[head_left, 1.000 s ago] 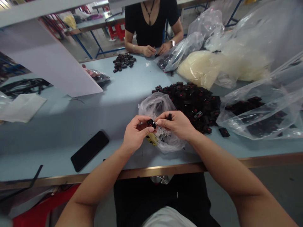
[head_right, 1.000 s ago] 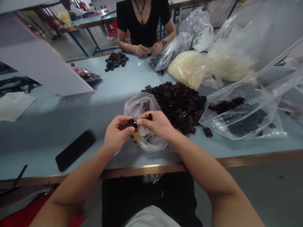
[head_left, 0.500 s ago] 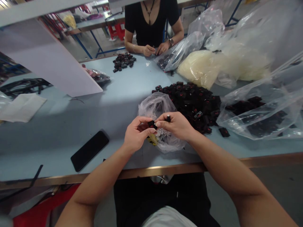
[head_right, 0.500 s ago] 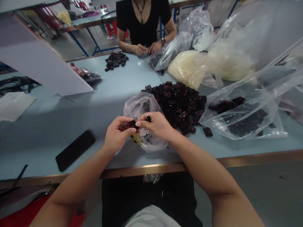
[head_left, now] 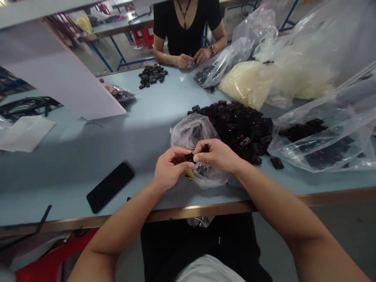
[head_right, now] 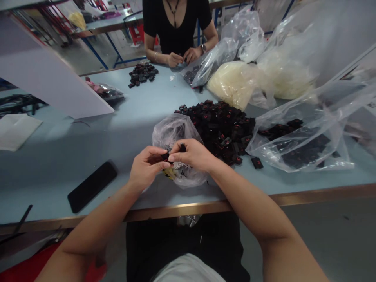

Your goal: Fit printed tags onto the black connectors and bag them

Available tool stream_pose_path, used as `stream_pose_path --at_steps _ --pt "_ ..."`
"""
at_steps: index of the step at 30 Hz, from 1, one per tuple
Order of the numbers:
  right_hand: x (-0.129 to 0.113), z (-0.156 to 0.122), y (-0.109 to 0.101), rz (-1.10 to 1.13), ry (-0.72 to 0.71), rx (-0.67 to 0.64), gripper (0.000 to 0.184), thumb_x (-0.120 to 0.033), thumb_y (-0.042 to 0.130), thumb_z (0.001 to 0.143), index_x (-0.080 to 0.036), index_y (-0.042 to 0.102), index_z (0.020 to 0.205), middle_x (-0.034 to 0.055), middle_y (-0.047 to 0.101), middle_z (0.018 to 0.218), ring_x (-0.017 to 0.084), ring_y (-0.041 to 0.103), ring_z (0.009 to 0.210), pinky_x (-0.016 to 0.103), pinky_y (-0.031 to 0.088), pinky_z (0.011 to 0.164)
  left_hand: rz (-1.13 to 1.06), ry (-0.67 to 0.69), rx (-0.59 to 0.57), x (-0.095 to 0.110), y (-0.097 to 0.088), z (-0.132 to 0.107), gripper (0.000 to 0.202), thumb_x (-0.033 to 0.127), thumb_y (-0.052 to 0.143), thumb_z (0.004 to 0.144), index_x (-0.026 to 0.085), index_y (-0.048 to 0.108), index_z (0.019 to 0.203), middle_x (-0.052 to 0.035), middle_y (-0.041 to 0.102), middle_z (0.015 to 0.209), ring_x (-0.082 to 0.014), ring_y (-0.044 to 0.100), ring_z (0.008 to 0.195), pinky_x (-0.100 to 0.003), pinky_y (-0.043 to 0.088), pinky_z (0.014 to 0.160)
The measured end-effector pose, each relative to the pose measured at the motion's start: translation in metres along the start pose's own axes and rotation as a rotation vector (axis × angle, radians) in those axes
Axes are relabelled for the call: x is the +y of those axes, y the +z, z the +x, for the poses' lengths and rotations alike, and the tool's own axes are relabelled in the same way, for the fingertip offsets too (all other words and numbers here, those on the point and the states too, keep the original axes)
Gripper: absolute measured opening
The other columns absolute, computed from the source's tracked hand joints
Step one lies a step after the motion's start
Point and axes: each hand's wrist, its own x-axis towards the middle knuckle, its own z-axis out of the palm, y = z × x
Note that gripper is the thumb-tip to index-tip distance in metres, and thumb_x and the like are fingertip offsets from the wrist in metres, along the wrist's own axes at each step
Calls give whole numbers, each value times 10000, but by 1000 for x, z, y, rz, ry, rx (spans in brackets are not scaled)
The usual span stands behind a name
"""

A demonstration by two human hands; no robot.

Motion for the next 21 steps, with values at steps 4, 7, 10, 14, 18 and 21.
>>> stream_pose_path --at_steps 4,7,10,14,18,21 --pt "2 0 0 37 28 -13 470 -566 920 647 -183 672 758 -78 500 560 84 360 507 245 260 495 -7 -20 -9 -1 -1 3 360 263 989 622 210 778 910 1 773 787 -151 718 705 -262 599 668" --pt "2 -1 -1 -1 -11 25 454 -576 902 689 -174 714 784 -57 534 587 91 377 523 255 279 509 -84 -52 -16 -2 -2 6 394 276 993 614 208 769 932 0 780 803 -154 729 723 -272 612 695" --pt "4 -3 -3 29 -14 5 480 -632 844 757 -169 748 843 -33 572 625 97 394 530 260 285 507 -145 -67 -12 -4 -3 7 413 274 989 622 205 760 958 -3 787 817 -156 739 723 -282 625 709" --pt "4 -3 -3 46 -9 2 476 -633 829 779 -171 746 855 -31 579 628 98 403 534 254 296 506 -174 -70 -24 -6 -4 8 407 268 981 643 207 755 975 0 794 816 -155 755 709 -273 629 698" --pt "1 -3 0 25 -14 13 437 -591 853 760 -178 718 814 -41 570 604 100 416 525 254 308 503 -141 -77 -20 -5 -4 8 405 250 991 615 200 761 944 7 793 797 -150 755 700 -256 620 691" --pt "0 -3 2 -3 -32 13 418 -574 856 762 -186 706 792 -48 558 586 101 422 521 254 311 504 -115 -86 -25 -4 -4 7 403 243 995 608 195 762 933 9 790 777 -145 754 687 -242 614 677"
